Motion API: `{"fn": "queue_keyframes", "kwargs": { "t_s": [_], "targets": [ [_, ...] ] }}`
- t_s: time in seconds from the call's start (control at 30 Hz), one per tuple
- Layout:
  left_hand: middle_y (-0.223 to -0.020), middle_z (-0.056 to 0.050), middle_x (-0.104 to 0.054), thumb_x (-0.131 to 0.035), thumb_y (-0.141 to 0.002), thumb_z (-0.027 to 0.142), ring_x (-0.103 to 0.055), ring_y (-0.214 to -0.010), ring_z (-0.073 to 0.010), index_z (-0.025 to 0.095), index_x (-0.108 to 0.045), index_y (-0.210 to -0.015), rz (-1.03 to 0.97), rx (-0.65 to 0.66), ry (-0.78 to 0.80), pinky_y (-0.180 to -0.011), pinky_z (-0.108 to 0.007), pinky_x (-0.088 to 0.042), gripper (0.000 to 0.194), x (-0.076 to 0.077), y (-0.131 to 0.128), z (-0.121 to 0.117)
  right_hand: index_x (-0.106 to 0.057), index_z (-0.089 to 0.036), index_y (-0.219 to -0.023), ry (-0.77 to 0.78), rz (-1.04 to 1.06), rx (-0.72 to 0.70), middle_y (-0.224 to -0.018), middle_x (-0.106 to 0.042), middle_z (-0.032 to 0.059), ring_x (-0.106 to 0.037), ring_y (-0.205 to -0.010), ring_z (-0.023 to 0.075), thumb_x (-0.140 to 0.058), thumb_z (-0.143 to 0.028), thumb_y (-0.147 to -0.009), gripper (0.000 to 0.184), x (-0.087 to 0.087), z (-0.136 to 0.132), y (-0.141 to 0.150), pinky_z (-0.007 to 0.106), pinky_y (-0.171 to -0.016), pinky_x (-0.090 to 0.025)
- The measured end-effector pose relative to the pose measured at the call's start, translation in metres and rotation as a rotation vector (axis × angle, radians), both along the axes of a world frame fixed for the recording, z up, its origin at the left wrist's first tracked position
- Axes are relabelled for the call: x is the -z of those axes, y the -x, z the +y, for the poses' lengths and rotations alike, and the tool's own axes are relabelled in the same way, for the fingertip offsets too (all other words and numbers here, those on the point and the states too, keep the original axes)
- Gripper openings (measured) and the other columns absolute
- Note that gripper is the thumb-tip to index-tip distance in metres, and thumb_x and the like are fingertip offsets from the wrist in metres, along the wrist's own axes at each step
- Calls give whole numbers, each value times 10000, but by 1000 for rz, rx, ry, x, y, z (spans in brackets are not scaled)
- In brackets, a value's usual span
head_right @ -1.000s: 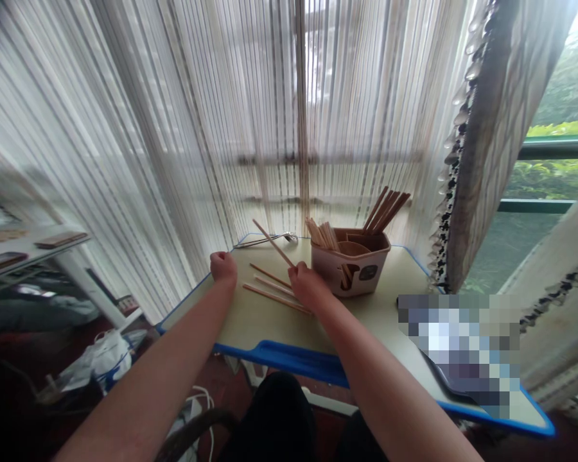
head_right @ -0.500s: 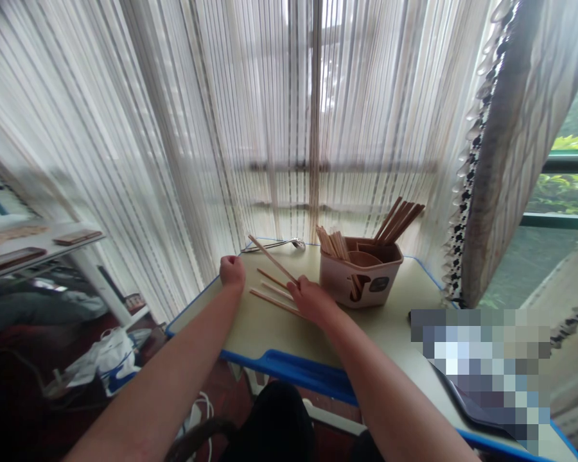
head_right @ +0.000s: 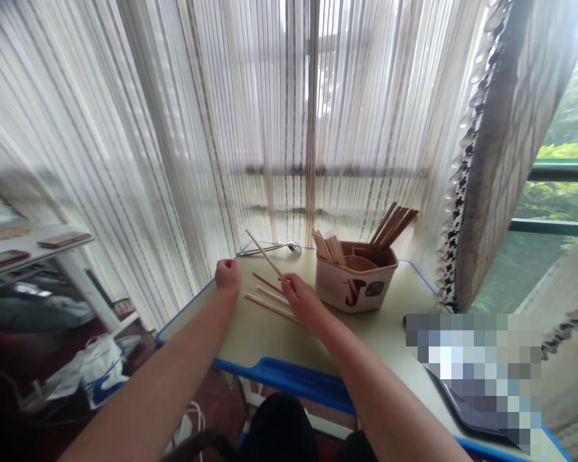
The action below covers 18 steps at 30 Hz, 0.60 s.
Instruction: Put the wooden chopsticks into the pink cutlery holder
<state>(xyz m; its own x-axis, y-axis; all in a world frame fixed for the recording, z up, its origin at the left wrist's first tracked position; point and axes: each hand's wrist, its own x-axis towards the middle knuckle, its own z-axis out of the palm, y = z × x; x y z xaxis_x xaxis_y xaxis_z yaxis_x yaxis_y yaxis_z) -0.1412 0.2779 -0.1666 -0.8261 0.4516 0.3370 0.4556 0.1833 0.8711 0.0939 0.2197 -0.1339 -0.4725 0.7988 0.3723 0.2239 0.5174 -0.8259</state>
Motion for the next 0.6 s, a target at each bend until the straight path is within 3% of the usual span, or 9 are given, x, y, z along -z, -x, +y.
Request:
{"fn": "queue_keyframes", "kwargs": {
  "t_s": [0.1,0.2,0.37,0.6],
  "targets": [
    [-811,-65,-616,-470,-743,245,-581,-791,-204,189,-521,-806,2,7,4,-721,-305,-440,99,0,0,3,-464,-209,-970,162,171,-74,-601,-517,-41,-428,-549,115,-461,-459,-820,291,-1,-1,4,248,-532,-318],
    [-802,-66,-619,-473,-739,236,-583,-787,-206,188,-527,-795,4,19,11,-721,-307,-440,92,-1,0,5,-451,-201,-908,366,338,-180,-684,-600,-5,-486,-605,120,-557,-464,-760,320,-10,-3,4,255,-553,-339],
    [-809,-71,-624,-475,-743,234,-584,-793,-213,184,-536,-800,8,28,13,-716,-308,-438,97,-2,-1,7,-536,-152,-819,761,328,-541,-856,-607,48,-562,-743,137,-698,-357,-676,297,-24,-11,-5,283,-659,-379],
    [-787,-57,-631,-472,-751,239,-586,-768,-199,195,-542,-765,50,33,17,-694,-292,-433,84,2,1,10,-567,-144,-799,781,251,-650,-747,-574,-2,-564,-668,115,-720,-310,-674,258,-18,-9,-5,282,-678,-403]
  ]
}}
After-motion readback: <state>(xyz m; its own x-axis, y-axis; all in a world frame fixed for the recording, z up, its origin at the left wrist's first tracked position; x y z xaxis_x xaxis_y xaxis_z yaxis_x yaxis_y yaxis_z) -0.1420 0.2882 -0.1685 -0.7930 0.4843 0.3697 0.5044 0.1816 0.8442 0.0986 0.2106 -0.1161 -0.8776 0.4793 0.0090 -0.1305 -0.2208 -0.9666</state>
